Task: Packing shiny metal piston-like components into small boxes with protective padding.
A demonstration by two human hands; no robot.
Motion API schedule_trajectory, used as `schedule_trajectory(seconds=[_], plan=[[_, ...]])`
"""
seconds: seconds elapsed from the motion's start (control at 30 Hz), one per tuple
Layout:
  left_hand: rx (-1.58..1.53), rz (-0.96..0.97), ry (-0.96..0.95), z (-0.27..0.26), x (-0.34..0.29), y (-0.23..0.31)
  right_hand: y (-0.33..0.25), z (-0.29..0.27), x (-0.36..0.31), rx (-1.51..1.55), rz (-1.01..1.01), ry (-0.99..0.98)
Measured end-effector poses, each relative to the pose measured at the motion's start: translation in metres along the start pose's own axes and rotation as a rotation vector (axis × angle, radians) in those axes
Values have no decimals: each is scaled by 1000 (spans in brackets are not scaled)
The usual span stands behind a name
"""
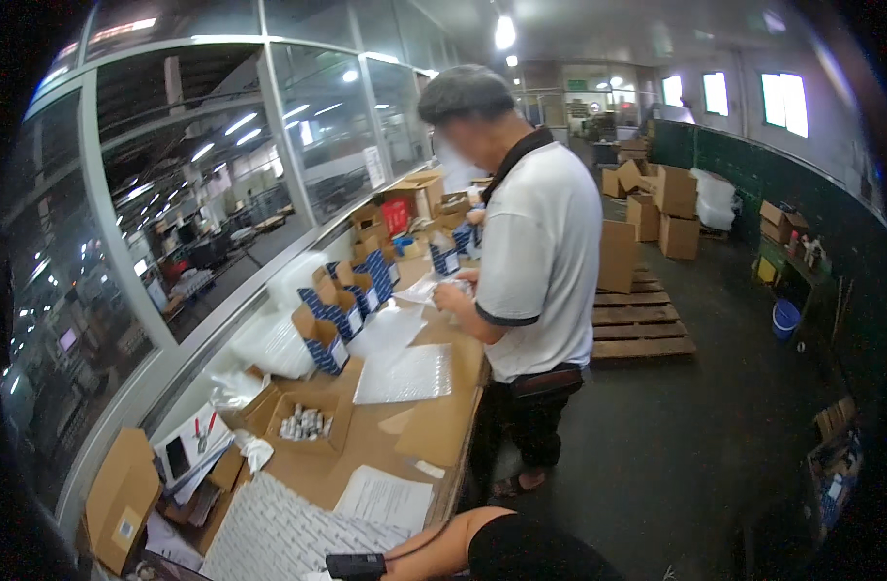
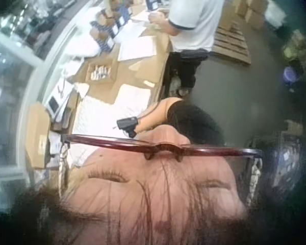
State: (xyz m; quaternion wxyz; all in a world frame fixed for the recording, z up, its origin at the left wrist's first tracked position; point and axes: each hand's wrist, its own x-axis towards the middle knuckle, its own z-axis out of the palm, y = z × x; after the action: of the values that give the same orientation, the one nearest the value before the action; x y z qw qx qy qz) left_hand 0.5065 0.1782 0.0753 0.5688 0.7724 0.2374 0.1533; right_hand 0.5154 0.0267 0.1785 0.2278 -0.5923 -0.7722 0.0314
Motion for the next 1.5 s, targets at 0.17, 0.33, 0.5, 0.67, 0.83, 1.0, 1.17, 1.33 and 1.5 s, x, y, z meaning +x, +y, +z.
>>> schedule_trajectory(seconds=[0.17, 0.33, 0.5, 0.67, 0.83, 1.0, 1.17, 1.33, 1.5], plan=[[-5, -46, -7, 5, 11, 0, 9, 13, -6, 48, 76, 117], [-44, -106, 53, -8, 5, -13, 10, 39, 9, 83, 58, 231], [-105, -154, 92, -20, 0, -28, 5, 65, 28, 51, 44, 350], [-151, -225, 134, -31, -5, -40, 2, 80, 39, -3, 28, 395], [-232, -289, 188, -43, -9, -58, -2, 92, 46, -55, 26, 437], [-400, -393, 280, -60, -24, -81, -13, 101, 47, -109, 26, 464], [-593, -592, 439, -69, -38, -123, -11, 124, 42, -141, 5, 388], [-795, -367, 469, -64, -74, -78, -10, 57, 18, 222, -116, 296], [-799, -224, 439, -61, -64, -42, 12, 62, 7, 891, 632, 218]])
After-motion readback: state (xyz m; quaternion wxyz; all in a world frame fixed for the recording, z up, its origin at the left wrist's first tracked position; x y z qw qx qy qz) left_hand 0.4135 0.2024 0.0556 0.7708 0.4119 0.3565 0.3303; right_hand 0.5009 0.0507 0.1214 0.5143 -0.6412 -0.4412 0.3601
